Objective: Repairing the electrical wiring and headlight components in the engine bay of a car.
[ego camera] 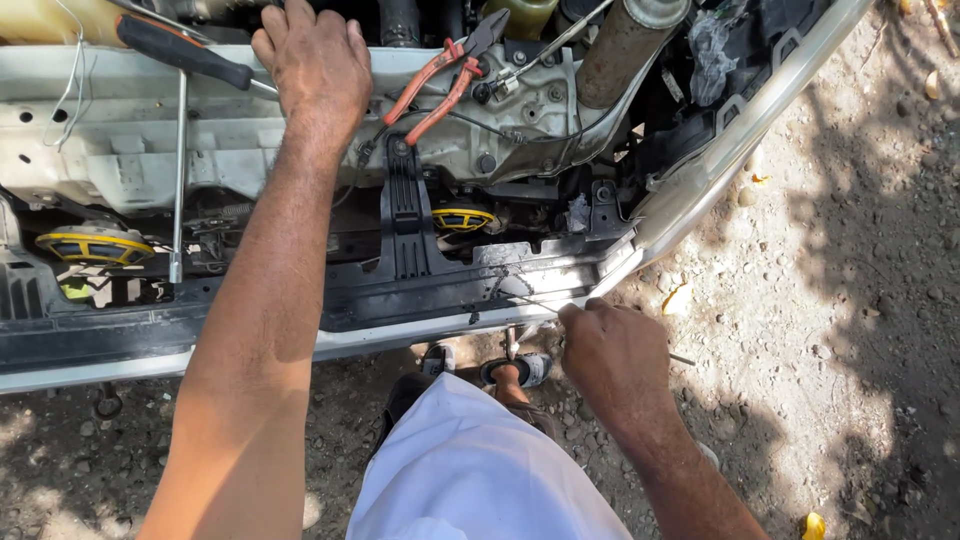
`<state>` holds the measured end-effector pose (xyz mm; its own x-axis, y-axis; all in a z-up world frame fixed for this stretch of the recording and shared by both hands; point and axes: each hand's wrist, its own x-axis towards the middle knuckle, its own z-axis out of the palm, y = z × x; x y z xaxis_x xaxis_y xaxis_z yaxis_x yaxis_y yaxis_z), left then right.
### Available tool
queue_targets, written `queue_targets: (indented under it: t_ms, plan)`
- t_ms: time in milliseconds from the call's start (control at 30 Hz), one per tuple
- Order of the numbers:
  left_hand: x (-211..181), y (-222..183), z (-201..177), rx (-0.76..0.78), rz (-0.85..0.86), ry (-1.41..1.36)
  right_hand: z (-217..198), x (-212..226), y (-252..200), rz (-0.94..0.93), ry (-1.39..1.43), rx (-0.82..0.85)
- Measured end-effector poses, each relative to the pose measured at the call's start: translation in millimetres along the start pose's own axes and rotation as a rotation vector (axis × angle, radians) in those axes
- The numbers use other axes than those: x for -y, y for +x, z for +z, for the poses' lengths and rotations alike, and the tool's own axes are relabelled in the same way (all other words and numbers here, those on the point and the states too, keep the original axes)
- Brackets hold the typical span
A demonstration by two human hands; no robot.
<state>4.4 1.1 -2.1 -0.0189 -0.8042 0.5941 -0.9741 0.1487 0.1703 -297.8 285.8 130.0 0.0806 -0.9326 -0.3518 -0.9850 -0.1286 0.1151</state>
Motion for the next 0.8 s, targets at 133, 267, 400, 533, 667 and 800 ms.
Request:
queue_targets:
  t_ms: [133, 267, 400, 533, 667, 800]
  plan:
    - [7, 0, 17, 0.06, -0.023, -0.006, 11, 3, 6, -0.014, -0.036, 0.089]
    - [3, 3, 4, 0.071, -0.055, -0.044, 37, -1, 11, -0.032, -0.001, 0.051]
    - [2, 5, 3, -0.011, -0.025, -0.056, 26, -4, 15, -0.009, -0.009, -0.011]
    - [4, 0, 10, 0.019, -0.05, -0.07, 20, -1, 17, 0.005, -0.093, 0.076]
    - [4, -1, 11, 0.0, -0.04, -0.072, 8, 4, 17, -0.014, -0.154, 0.145]
    - [4, -2, 8, -0.019, -0.021, -0.062, 2, 5, 20, -0.041, -0.112, 0.073]
